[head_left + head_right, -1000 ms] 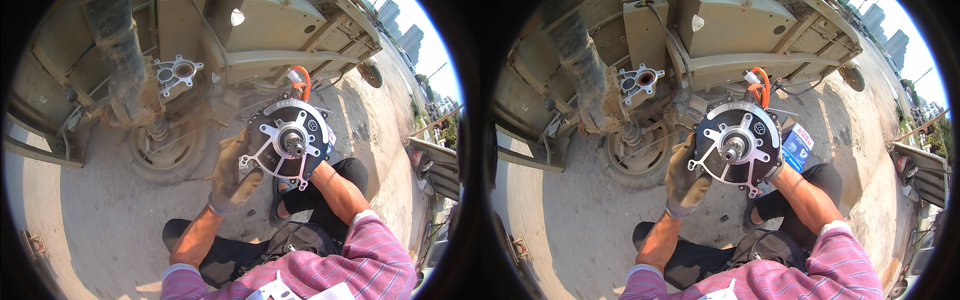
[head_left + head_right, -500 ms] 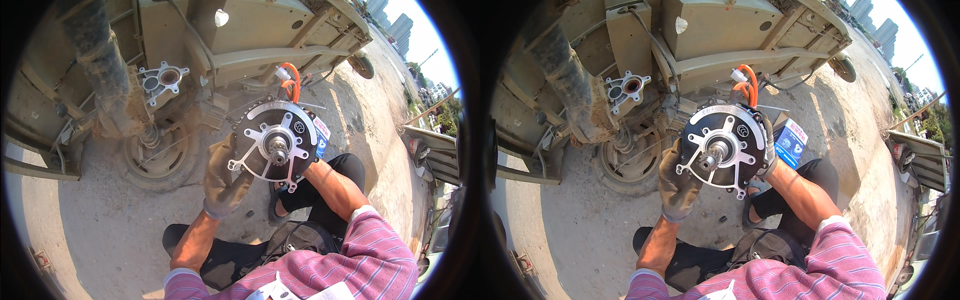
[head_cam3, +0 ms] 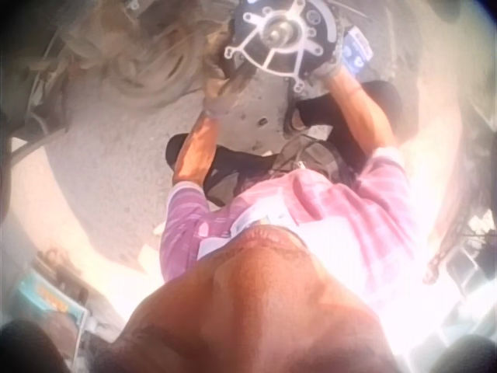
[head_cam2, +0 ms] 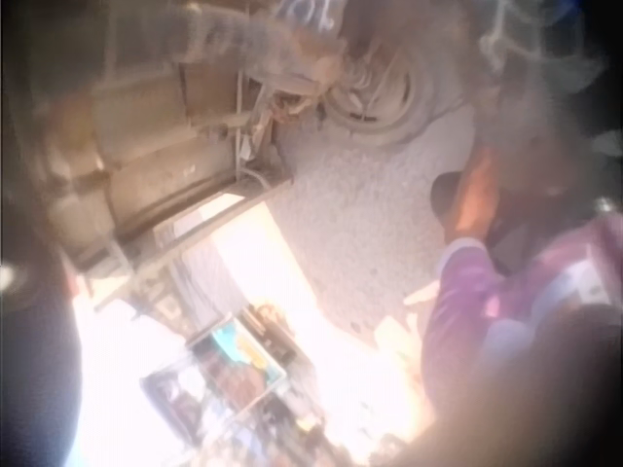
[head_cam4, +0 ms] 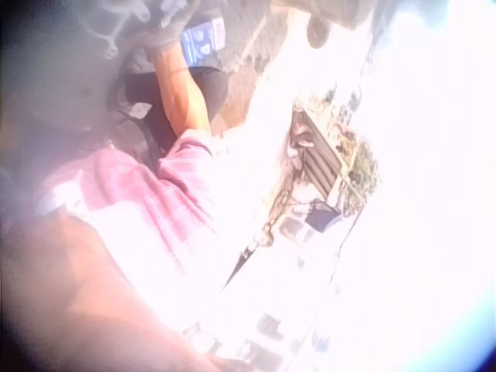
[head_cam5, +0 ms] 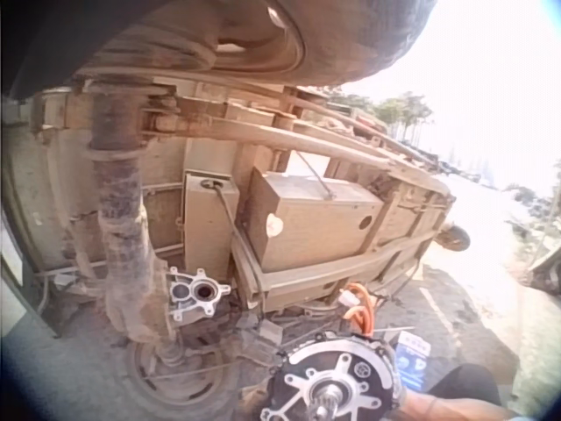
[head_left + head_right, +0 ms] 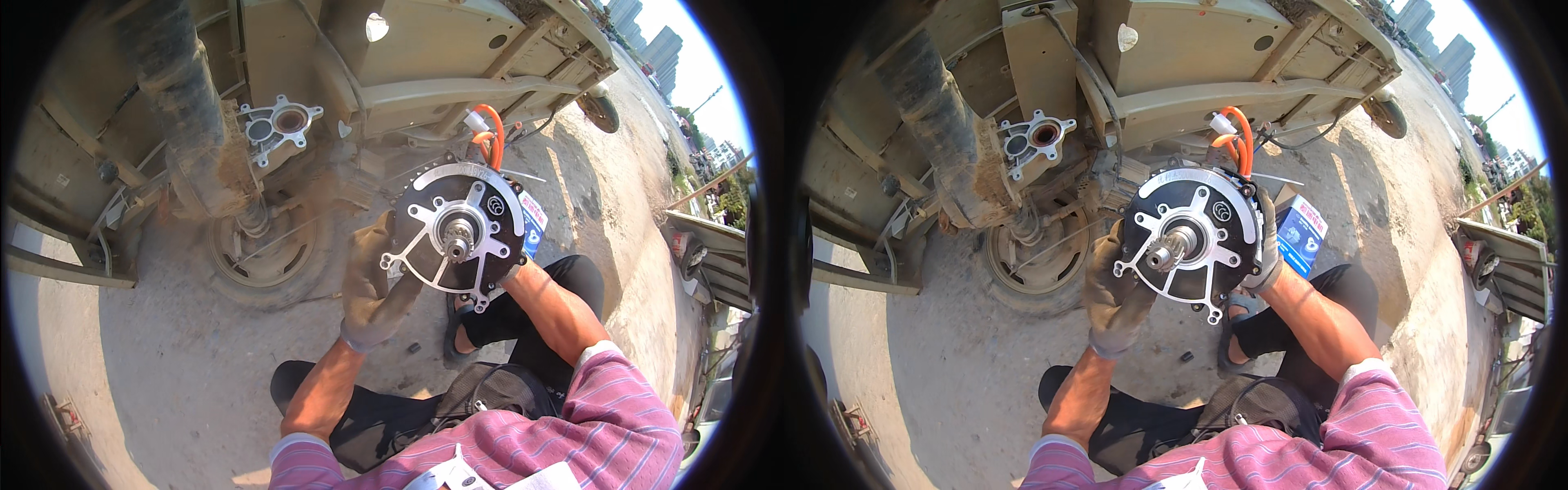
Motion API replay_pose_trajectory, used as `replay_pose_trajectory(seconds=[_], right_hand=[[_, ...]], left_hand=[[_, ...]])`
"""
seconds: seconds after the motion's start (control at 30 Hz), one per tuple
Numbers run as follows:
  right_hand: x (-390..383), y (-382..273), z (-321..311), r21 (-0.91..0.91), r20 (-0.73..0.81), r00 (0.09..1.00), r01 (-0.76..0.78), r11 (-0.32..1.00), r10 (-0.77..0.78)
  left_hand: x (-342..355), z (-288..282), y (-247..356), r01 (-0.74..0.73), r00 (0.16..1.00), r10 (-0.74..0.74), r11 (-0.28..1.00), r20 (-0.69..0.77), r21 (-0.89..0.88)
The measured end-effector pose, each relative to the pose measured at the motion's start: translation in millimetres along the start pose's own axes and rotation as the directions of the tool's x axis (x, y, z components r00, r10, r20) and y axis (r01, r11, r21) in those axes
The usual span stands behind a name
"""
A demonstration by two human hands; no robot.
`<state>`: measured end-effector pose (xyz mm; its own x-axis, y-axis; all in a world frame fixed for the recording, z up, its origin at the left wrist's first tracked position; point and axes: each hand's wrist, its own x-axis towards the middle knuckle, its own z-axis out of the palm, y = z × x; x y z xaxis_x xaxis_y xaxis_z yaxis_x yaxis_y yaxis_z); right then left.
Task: The person positions a new electric motor under a vehicle, aligns it with the mounting points, and secures it using bolts. The person then cleans the surrounding area with a wire brush.
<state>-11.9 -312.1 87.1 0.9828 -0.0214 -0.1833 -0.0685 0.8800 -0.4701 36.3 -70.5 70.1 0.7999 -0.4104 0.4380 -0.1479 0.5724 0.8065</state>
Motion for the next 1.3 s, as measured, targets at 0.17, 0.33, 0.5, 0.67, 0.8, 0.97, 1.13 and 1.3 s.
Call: replay_pose_trajectory(seconds=[0.17, 0.33, 0.5, 0.67, 0.8, 0.97, 1.13, 1.3], right_hand=[[1.3, 2.2, 4.4, 0.02, 0.055, 0.998, -0.028, 0.999, 0.027], [2.6, 2.7, -1.3, 0.071, 0.101, 0.993, -0.072, 0.995, 0.065], [-1.6, 3.4, -3.8, 0.136, 0.157, 0.981, -0.135, 0.982, 0.113], [-5.0, 2.7, 8.6, -0.089, 0.059, 0.997, -0.041, 0.995, 0.047], [-4.4, 0.8, 21.5, -0.089, 0.11, 0.992, -0.05, 0.995, 0.06], [-0.2, -6.2, 27.8, -0.127, 0.139, 0.987, -0.057, 0.99, 0.074], [4.2, -22.9, 29.9, -0.23, 0.202, 0.97, -0.091, 0.969, 0.139], [5.3, -26.1, 34.9, -0.321, 0.185, 0.971, -0.089, 0.943, 0.155]], left_hand=[[-1.0, -1.6, -2.0, -0.026, 0.999, 0.026, 0.999, 0.02, -0.036], [-4.1, -3.5, -9.5, -0.11, 0.994, 0.113, 0.98, 0.004, -0.164], [-8.0, -3.3, -18.1, -0.154, 0.988, 0.148, 0.972, -0.047, -0.18], [-12.8, -6.8, -19.3, -0.162, 0.987, 0.155, 0.958, -0.045, -0.237], [-10.3, -12.9, -20.2, -0.133, 0.991, 0.125, 0.974, -0.057, -0.185], [-9.7, -11.8, -12.3, -0.008, 0.993, -0.023, 0.966, -0.12, -0.259], [5.7, -19.8, -5.2, 0.007, 0.997, -0.016, 0.991, -0.069, -0.132], [9.1, -17.2, -1.5, -0.001, 0.994, -0.031, 0.955, -0.105, -0.298]])
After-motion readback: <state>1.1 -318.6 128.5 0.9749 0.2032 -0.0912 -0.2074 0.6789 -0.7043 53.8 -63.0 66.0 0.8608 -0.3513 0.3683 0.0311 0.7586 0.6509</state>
